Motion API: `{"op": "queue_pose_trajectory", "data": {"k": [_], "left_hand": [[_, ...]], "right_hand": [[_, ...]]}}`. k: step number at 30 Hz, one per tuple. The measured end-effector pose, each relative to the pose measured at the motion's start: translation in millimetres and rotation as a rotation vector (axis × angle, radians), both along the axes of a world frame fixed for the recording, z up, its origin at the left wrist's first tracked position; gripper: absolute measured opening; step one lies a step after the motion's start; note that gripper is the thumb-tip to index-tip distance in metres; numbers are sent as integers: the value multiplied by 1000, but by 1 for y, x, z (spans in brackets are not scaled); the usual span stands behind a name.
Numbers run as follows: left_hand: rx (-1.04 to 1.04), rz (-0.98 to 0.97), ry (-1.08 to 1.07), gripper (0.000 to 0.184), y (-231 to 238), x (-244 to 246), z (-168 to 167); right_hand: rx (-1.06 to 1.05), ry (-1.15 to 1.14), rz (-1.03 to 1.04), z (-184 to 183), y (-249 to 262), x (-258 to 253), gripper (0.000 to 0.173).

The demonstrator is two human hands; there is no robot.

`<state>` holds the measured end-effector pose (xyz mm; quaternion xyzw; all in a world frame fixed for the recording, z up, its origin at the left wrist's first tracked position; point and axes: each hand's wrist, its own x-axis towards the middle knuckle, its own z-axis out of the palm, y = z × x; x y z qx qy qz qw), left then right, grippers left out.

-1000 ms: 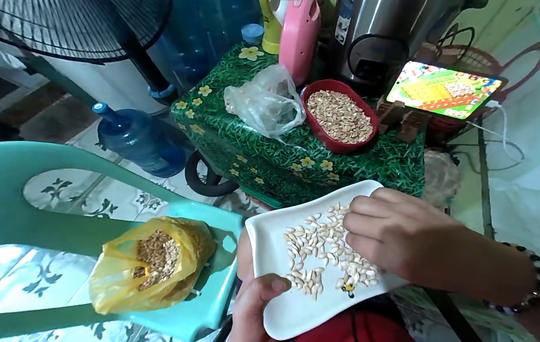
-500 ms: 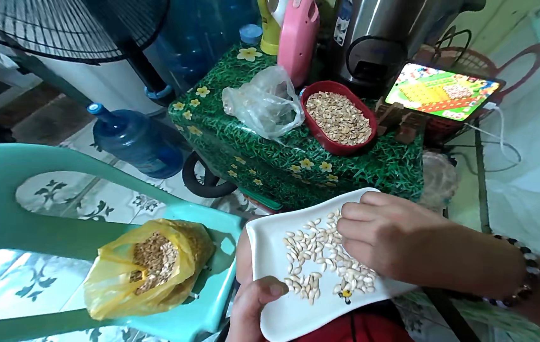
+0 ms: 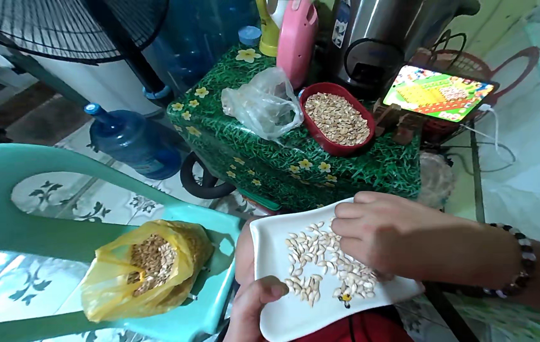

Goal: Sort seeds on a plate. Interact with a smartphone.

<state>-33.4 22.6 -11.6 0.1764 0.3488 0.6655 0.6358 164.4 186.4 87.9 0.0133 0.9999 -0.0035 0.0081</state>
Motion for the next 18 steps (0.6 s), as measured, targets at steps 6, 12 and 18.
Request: {"op": "queue_pose_trajectory", "data": {"k": [6, 12, 18], "left_hand": [[-84, 46, -45, 32, 0, -2, 5], [-61, 45, -69, 25, 0, -2, 9], [-60, 104, 33, 40, -3, -2, 10]], "right_hand": [[-79, 109, 12, 0, 10, 2, 22], [-130, 466, -191, 12, 53, 11, 17], [27, 493, -672, -1, 129, 6, 15]]}}
